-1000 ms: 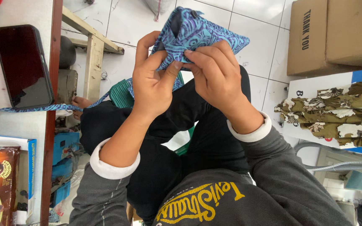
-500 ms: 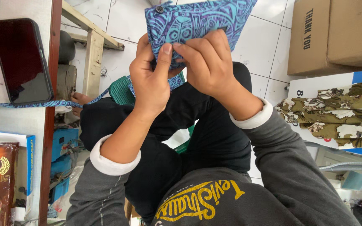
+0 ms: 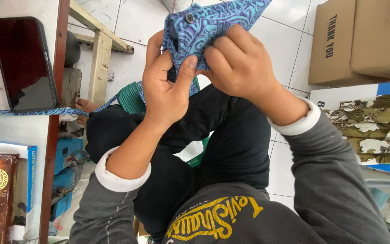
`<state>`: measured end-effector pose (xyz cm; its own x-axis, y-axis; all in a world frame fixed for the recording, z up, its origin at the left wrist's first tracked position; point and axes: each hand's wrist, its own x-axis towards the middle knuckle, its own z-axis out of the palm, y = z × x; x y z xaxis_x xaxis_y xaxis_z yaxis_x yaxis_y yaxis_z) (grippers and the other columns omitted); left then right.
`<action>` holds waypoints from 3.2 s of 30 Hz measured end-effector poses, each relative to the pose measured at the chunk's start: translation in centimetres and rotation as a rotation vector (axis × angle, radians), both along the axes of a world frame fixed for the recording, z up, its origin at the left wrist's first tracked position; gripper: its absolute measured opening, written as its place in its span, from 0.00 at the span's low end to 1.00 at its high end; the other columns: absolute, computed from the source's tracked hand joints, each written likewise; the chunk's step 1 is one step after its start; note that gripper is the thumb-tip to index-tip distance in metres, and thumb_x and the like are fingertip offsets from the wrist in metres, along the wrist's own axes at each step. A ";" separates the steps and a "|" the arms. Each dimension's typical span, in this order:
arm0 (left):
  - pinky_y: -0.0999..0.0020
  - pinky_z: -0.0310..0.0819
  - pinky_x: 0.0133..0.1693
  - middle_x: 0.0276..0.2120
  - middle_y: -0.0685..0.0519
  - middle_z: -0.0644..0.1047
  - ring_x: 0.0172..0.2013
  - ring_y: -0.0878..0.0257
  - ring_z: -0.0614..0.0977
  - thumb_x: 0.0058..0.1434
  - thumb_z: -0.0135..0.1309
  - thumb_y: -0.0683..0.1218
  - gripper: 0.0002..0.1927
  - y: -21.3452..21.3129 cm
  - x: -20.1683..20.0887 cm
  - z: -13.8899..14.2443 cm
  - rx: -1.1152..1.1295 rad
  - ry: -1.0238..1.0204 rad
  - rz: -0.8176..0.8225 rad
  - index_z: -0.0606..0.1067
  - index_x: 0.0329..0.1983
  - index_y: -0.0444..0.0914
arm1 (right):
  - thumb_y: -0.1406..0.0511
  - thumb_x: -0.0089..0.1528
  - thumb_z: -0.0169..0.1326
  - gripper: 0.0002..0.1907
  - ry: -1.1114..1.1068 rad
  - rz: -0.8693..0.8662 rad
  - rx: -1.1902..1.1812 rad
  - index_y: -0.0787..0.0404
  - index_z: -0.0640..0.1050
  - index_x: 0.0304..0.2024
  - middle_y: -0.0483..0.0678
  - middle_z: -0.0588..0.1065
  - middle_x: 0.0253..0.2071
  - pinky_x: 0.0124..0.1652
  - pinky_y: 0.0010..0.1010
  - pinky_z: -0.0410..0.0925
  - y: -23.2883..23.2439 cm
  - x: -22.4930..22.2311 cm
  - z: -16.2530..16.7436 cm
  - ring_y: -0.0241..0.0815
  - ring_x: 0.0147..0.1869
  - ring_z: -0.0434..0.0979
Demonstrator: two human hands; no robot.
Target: The person is sewing a blue patterned fabric pouch by hand. They are threading a needle and stitching the edges of the pouch, occasionally adjusting the fabric and pulling the thread through.
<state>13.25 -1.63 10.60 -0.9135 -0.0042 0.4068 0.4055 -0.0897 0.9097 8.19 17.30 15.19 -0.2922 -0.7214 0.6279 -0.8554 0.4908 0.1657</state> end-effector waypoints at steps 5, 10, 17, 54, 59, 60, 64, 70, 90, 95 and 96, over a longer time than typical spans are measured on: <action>0.67 0.85 0.51 0.61 0.51 0.67 0.49 0.67 0.81 0.78 0.50 0.44 0.12 0.9 0.2 0.4 0.233 -0.146 -0.100 0.76 0.49 0.29 | 0.66 0.51 0.61 0.11 0.168 0.082 0.139 0.61 0.71 0.31 0.43 0.64 0.30 0.33 0.31 0.58 1.1 -1.0 0.8 0.41 0.34 0.62; 0.65 0.85 0.51 0.49 0.51 0.70 0.44 0.68 0.80 0.76 0.48 0.43 0.11 2.3 0.7 -0.2 0.667 -0.376 -0.162 0.71 0.57 0.32 | 0.64 0.46 0.59 0.12 0.217 0.107 0.057 0.62 0.72 0.30 0.44 0.61 0.27 0.30 0.32 0.56 0.4 -1.2 -0.4 0.41 0.31 0.60; 0.71 0.79 0.41 0.46 0.52 0.71 0.41 0.69 0.76 0.74 0.51 0.42 0.09 1.9 0.3 -1.8 0.671 -0.404 -0.091 0.72 0.52 0.32 | 0.66 0.53 0.65 0.14 0.179 -0.038 -0.147 0.61 0.71 0.27 0.44 0.60 0.26 0.32 0.37 0.54 -2.7 -0.3 -3.8 0.45 0.30 0.59; 0.76 0.81 0.40 0.58 0.47 0.70 0.48 0.64 0.80 0.67 0.52 0.31 0.13 1.7 1.8 1.9 -0.077 -0.112 -0.120 0.73 0.55 0.26 | 0.78 0.63 0.61 0.09 -0.421 -0.304 -0.435 0.63 0.76 0.40 0.49 0.73 0.39 0.48 0.39 0.64 0.9 5.4 0.2 0.50 0.49 0.67; 0.68 0.83 0.46 0.57 0.49 0.70 0.48 0.65 0.82 0.68 0.53 0.34 0.10 1.8 1.7 1.5 0.131 -0.200 -0.161 0.71 0.51 0.24 | 0.75 0.66 0.61 0.07 -0.444 -0.311 -0.367 0.62 0.75 0.42 0.48 0.73 0.43 0.48 0.37 0.63 1.4 5.7 1.5 0.52 0.50 0.66; 0.67 0.83 0.46 0.57 0.50 0.70 0.49 0.65 0.82 0.68 0.53 0.34 0.11 1.7 1.6 1.3 0.177 -0.190 -0.167 0.71 0.51 0.24 | 0.75 0.65 0.61 0.07 -0.480 -0.283 -0.370 0.62 0.75 0.41 0.49 0.73 0.43 0.48 0.37 0.63 1.1 5.9 1.5 0.53 0.51 0.66; 0.69 0.84 0.37 0.50 0.48 0.74 0.42 0.66 0.83 0.69 0.58 0.39 0.11 1.5 1.6 0.7 0.204 -0.336 -0.192 0.73 0.50 0.26 | 0.71 0.61 0.64 0.12 -0.430 -0.314 -0.356 0.62 0.75 0.44 0.57 0.72 0.46 0.54 0.43 0.64 1.1 6.8 1.7 0.56 0.55 0.68; 0.72 0.80 0.36 0.46 0.49 0.75 0.40 0.68 0.81 0.69 0.62 0.41 0.21 1.2 1.1 0.7 0.392 -0.280 -0.229 0.62 0.55 0.37 | 0.62 0.67 0.62 0.26 -1.075 -0.224 -0.560 0.69 0.68 0.60 0.53 0.77 0.50 0.48 0.31 0.74 3.3 6.7 0.8 0.41 0.50 0.81; 0.70 0.71 0.56 0.63 0.52 0.73 0.57 0.66 0.75 0.74 0.59 0.51 0.30 -0.1 -1.3 -3.1 0.303 -0.032 -0.092 0.56 0.71 0.44 | 0.66 0.74 0.46 0.17 -1.615 0.001 -0.634 0.69 0.65 0.63 0.51 0.75 0.36 0.31 0.27 0.75 8.1 5.0 -4.5 0.35 0.29 0.78; 0.64 0.74 0.58 0.67 0.47 0.70 0.61 0.59 0.77 0.82 0.51 0.50 0.27 0.9 -1.3 -3.8 0.252 -0.349 -0.014 0.51 0.74 0.40 | 0.65 0.77 0.47 0.11 -1.246 -0.080 -1.377 0.63 0.67 0.59 0.51 0.76 0.47 0.42 0.36 0.78 18.8 -0.3 -7.1 0.43 0.43 0.81; 0.64 0.75 0.57 0.66 0.46 0.71 0.60 0.59 0.78 0.83 0.50 0.49 0.26 1.0 -1.5 -3.8 0.243 -0.374 -0.011 0.51 0.73 0.39 | 0.65 0.76 0.48 0.11 -1.221 -0.168 -1.486 0.63 0.67 0.58 0.51 0.76 0.46 0.43 0.38 0.78 20.0 -0.4 -7.6 0.44 0.42 0.80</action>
<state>11.77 -0.62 6.77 -0.9981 -0.0486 0.0368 0.0505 -0.3217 0.9455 7.74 37.28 7.55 -0.9795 0.1946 0.0521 -0.1043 -0.2689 -0.9575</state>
